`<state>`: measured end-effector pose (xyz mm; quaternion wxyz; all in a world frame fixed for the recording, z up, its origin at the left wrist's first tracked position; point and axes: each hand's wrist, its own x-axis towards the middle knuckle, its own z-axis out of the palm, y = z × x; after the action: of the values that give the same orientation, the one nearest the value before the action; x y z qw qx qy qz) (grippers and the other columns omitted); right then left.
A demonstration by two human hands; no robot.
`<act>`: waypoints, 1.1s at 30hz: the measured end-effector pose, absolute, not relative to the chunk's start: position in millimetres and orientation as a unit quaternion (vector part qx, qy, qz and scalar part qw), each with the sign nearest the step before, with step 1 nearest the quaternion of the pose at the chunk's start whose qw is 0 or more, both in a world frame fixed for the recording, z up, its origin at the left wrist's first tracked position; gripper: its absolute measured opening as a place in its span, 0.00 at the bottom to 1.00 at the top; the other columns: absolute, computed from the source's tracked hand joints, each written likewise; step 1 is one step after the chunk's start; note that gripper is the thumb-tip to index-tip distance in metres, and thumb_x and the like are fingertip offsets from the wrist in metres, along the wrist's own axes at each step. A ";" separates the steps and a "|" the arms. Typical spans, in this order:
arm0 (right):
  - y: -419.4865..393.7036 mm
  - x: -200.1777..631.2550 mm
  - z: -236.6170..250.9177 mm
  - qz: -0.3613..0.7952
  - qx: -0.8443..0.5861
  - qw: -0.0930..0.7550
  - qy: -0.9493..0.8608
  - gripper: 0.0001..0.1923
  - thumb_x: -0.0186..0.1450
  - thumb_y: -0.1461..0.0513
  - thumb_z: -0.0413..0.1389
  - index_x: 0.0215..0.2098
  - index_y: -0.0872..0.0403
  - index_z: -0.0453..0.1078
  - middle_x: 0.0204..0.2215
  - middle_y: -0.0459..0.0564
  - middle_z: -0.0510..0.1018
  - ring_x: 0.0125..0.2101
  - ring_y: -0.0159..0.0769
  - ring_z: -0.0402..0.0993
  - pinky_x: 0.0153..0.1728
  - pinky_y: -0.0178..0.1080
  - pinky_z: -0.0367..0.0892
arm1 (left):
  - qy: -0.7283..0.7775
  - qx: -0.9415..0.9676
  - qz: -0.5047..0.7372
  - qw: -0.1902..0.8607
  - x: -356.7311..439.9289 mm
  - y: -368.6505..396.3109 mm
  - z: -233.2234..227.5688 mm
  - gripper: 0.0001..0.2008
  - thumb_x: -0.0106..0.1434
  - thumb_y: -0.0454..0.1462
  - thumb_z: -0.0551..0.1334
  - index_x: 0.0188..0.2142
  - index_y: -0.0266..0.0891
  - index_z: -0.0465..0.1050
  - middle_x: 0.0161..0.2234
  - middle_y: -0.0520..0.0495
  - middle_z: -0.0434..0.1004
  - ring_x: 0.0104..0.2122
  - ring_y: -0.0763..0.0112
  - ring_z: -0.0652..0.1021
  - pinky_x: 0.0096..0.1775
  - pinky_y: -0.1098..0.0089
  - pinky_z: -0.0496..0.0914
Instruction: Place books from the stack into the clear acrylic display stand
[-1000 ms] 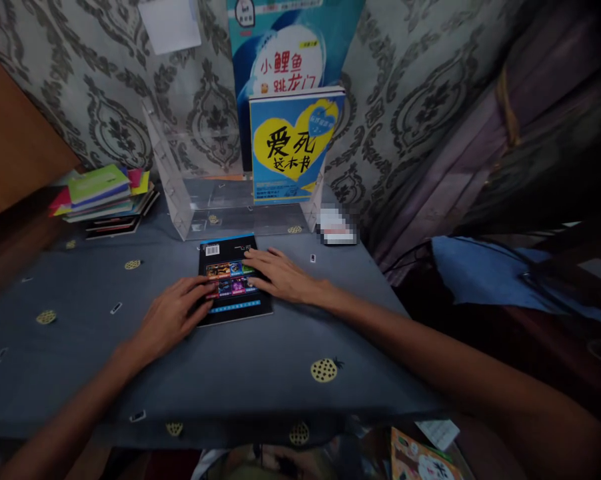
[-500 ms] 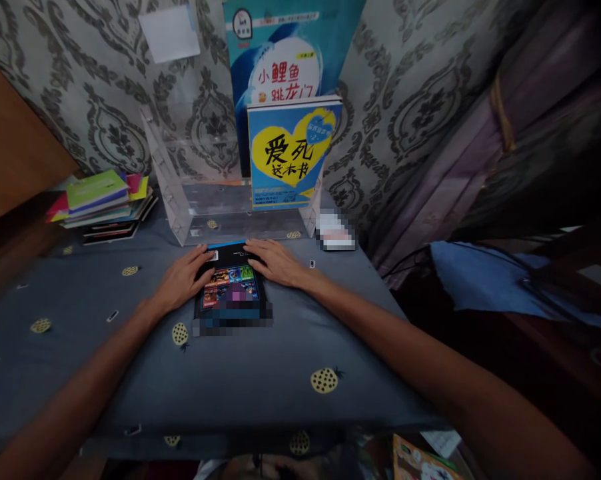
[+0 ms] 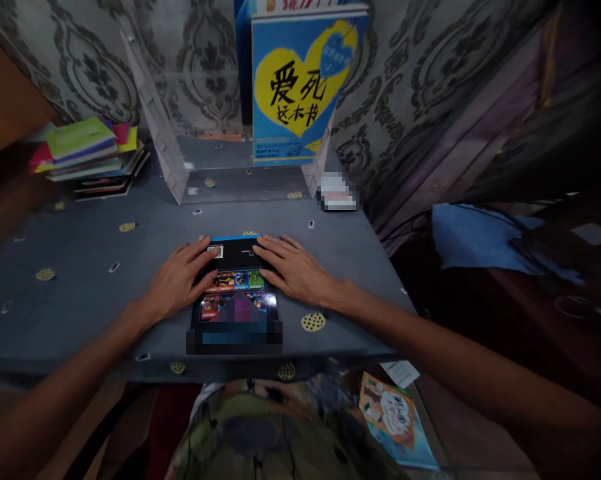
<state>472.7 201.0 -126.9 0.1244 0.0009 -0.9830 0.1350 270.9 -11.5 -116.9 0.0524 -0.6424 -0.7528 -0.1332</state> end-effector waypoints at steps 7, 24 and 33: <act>174.3 503.3 -127.2 0.145 0.007 0.116 -0.983 0.24 0.75 0.57 0.47 0.67 0.56 0.61 0.67 0.58 0.63 0.68 0.48 0.54 0.67 0.56 0.54 | -0.735 -0.658 -0.152 0.063 297.2 -33.2 -117.6 0.24 0.73 0.48 0.50 0.60 0.39 0.68 0.64 0.37 0.67 0.63 0.52 0.69 0.62 0.48 0.64; 148.0 554.9 -119.2 0.090 0.160 0.077 -0.980 0.34 0.68 0.57 0.60 0.67 0.63 0.59 0.65 0.65 0.65 0.68 0.51 0.55 0.67 0.56 0.55 | -0.732 -0.661 -0.154 0.057 306.6 -42.9 -118.1 0.22 0.73 0.45 0.51 0.61 0.41 0.67 0.65 0.38 0.66 0.64 0.55 0.68 0.62 0.47 0.64; 165.2 528.1 -90.2 0.194 0.190 0.263 -0.926 0.18 0.76 0.54 0.47 0.50 0.57 0.73 0.45 0.54 0.83 0.50 0.39 0.79 0.50 0.42 0.75 | -0.751 -0.617 -0.213 -0.103 285.2 -29.6 -89.0 0.24 0.70 0.51 0.52 0.56 0.46 0.76 0.60 0.46 0.73 0.59 0.57 0.74 0.61 0.53 0.67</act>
<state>528.1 165.2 -90.2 0.2627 0.1896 -0.9260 0.1939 285.2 -29.6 -89.0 -0.1030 -0.6171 -0.7506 -0.2128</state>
